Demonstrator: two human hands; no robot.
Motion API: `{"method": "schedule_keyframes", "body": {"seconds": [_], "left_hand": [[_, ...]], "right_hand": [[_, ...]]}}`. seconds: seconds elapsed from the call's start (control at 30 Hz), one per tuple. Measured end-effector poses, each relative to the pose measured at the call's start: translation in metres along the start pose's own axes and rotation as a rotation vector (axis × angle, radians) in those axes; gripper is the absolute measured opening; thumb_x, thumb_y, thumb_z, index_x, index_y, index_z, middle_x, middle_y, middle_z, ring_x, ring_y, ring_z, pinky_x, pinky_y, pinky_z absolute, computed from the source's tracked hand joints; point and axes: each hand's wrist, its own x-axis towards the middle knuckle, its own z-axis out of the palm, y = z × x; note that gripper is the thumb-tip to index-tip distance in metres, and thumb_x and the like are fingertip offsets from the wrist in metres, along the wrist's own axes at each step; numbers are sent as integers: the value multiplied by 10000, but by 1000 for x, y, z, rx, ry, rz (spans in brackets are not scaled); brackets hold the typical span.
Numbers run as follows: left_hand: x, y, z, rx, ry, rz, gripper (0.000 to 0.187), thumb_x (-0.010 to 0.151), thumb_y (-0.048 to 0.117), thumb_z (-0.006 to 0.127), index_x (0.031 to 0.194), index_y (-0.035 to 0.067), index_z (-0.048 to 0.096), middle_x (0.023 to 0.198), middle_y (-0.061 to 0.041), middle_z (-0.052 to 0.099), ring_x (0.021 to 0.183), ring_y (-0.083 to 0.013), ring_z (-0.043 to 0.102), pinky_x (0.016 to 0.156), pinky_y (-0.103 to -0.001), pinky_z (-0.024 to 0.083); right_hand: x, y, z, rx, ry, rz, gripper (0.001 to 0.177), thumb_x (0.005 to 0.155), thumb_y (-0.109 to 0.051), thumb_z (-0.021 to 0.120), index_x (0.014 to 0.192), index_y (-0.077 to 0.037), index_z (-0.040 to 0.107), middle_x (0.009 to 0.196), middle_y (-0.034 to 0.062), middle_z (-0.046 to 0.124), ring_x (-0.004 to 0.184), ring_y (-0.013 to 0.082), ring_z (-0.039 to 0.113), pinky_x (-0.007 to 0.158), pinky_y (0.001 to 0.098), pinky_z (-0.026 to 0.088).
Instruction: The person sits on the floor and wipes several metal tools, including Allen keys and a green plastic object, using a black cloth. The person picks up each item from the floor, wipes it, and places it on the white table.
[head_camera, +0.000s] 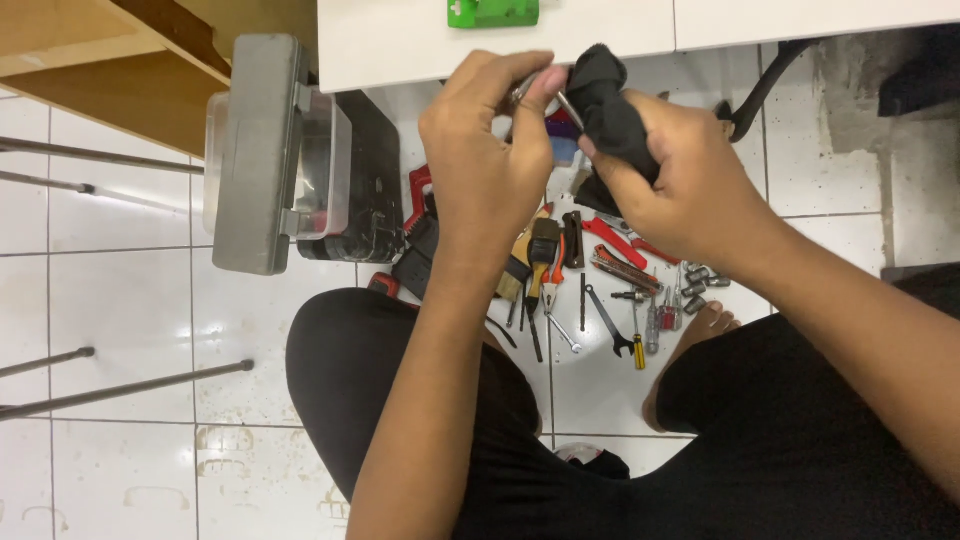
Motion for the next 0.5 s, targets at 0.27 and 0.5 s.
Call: {"method": "schedule_keyframes", "body": {"seconds": [0.27, 0.5], "left_hand": [[2, 3, 5, -113, -124, -185, 173, 978, 37, 595, 1027, -44, 741, 704, -173, 708, 657, -248, 737, 561, -323, 558], [6, 7, 0, -171, -147, -269, 136, 932, -15, 643, 998, -21, 761, 703, -167, 726, 661, -259, 737, 592, -333, 570]], "right_hand": [[2, 23, 10, -216, 163, -107, 134, 895, 1, 695, 823, 6, 583, 620, 209, 564, 629, 440, 613, 595, 446, 479], [7, 3, 13, -15, 169, -11, 132, 894, -41, 668, 790, -41, 586, 582, 137, 569, 564, 304, 602, 564, 368, 467]]}}
